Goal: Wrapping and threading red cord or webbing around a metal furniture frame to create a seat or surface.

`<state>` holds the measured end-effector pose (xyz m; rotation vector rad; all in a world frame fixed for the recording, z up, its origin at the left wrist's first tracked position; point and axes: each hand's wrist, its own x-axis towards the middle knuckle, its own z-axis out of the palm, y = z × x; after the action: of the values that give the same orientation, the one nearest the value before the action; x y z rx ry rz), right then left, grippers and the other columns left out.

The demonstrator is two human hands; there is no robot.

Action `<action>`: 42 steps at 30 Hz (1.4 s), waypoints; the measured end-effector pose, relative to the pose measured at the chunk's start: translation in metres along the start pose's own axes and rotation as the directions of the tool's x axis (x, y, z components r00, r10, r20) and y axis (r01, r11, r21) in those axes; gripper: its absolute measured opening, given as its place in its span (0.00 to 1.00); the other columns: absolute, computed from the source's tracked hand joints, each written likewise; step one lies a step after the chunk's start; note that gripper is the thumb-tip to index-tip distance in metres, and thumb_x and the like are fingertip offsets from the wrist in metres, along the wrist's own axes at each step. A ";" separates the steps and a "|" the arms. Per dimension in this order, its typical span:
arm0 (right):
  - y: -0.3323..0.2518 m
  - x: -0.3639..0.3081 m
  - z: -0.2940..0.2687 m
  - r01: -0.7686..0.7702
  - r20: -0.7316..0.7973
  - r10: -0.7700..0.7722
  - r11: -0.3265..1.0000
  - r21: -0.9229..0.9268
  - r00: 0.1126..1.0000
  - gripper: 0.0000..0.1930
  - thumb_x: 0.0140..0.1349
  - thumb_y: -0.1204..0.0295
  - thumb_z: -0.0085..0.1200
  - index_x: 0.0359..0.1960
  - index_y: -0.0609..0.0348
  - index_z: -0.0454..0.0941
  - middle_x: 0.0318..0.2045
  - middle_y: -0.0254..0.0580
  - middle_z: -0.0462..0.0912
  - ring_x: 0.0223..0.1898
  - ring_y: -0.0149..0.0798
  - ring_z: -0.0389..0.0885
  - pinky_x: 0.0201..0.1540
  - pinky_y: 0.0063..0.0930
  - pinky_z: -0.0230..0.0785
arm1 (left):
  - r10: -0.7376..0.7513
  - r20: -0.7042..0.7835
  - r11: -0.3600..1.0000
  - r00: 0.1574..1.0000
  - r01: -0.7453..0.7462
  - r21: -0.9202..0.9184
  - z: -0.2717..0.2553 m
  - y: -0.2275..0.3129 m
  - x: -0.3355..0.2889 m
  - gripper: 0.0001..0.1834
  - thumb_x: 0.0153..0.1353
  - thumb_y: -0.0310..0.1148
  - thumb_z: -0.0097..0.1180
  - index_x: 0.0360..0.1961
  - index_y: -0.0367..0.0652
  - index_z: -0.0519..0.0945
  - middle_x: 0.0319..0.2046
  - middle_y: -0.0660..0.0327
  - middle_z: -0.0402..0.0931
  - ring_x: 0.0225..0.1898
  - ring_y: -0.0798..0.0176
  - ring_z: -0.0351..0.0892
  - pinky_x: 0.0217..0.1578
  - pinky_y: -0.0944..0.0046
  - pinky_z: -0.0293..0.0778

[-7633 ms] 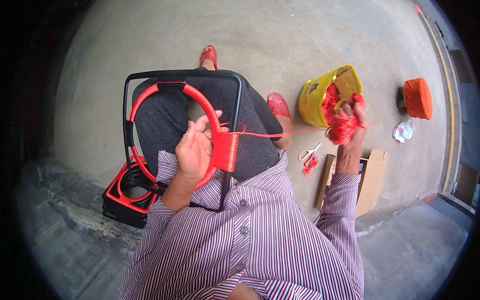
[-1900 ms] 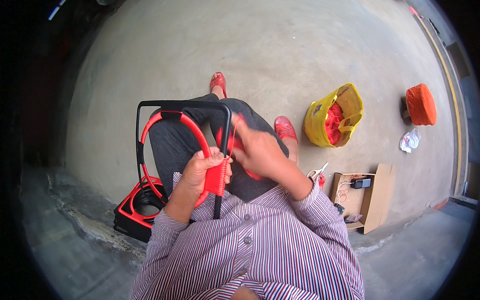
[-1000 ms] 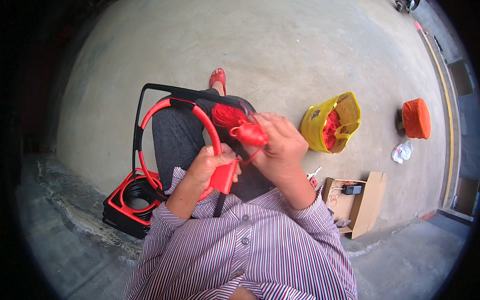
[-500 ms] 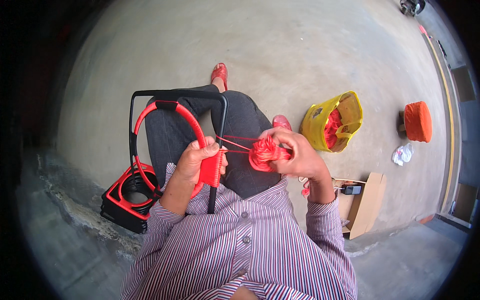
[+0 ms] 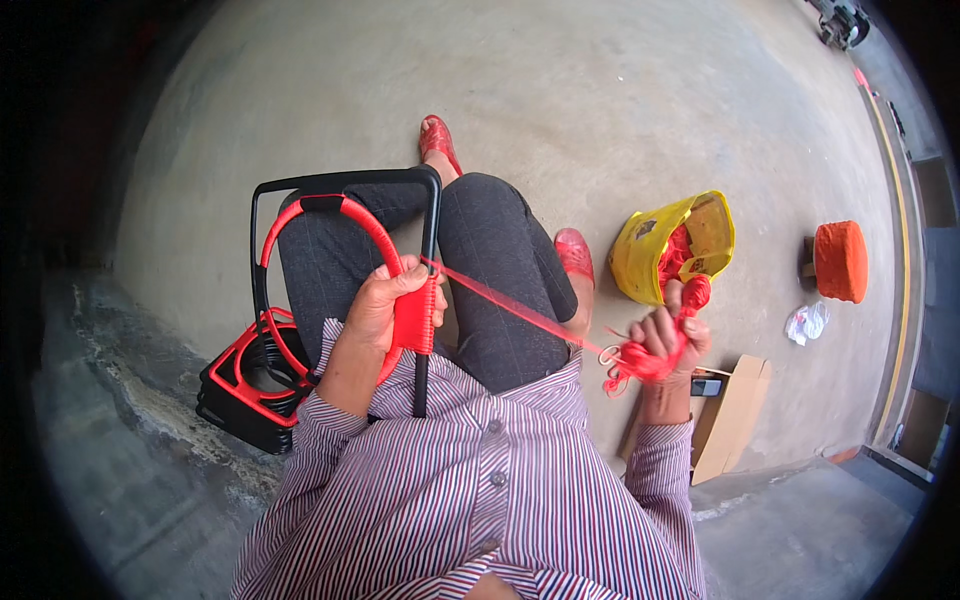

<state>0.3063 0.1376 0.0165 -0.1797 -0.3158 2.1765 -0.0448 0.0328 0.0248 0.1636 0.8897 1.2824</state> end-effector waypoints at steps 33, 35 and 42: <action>0.112 0.165 0.103 -0.065 -0.158 0.125 -0.547 -0.834 0.979 0.20 0.53 0.53 0.59 0.35 0.58 0.81 0.31 0.47 0.83 0.36 0.45 0.82 0.38 0.37 0.72 | 0.404 0.040 0.913 0.914 -0.405 0.038 0.024 -0.018 0.002 0.41 0.55 0.35 0.51 0.68 0.34 0.51 0.61 0.51 0.61 0.53 0.56 0.71 0.54 0.57 0.68; 0.108 0.162 0.080 0.043 0.081 -0.179 -0.207 -0.977 0.981 0.16 0.51 0.58 0.62 0.33 0.58 0.80 0.28 0.44 0.81 0.33 0.44 0.81 0.35 0.35 0.72 | 0.303 0.030 0.952 0.953 -0.304 0.036 0.025 -0.018 0.001 0.35 0.58 0.40 0.48 0.65 0.33 0.58 0.58 0.51 0.67 0.54 0.55 0.71 0.55 0.54 0.68; 0.100 0.100 0.074 0.307 0.360 -0.008 -0.502 -0.808 0.933 0.12 0.48 0.70 0.62 0.35 0.56 0.79 0.31 0.38 0.79 0.35 0.42 0.80 0.36 0.32 0.73 | 0.198 0.077 0.979 0.977 -0.194 -0.057 0.013 -0.017 0.002 0.28 0.68 0.45 0.44 0.60 0.35 0.65 0.53 0.52 0.72 0.53 0.58 0.73 0.54 0.58 0.69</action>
<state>0.1521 0.1506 0.0573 -0.8586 -2.3055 0.6873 -0.0232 0.0337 0.0231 0.2692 0.7855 1.4689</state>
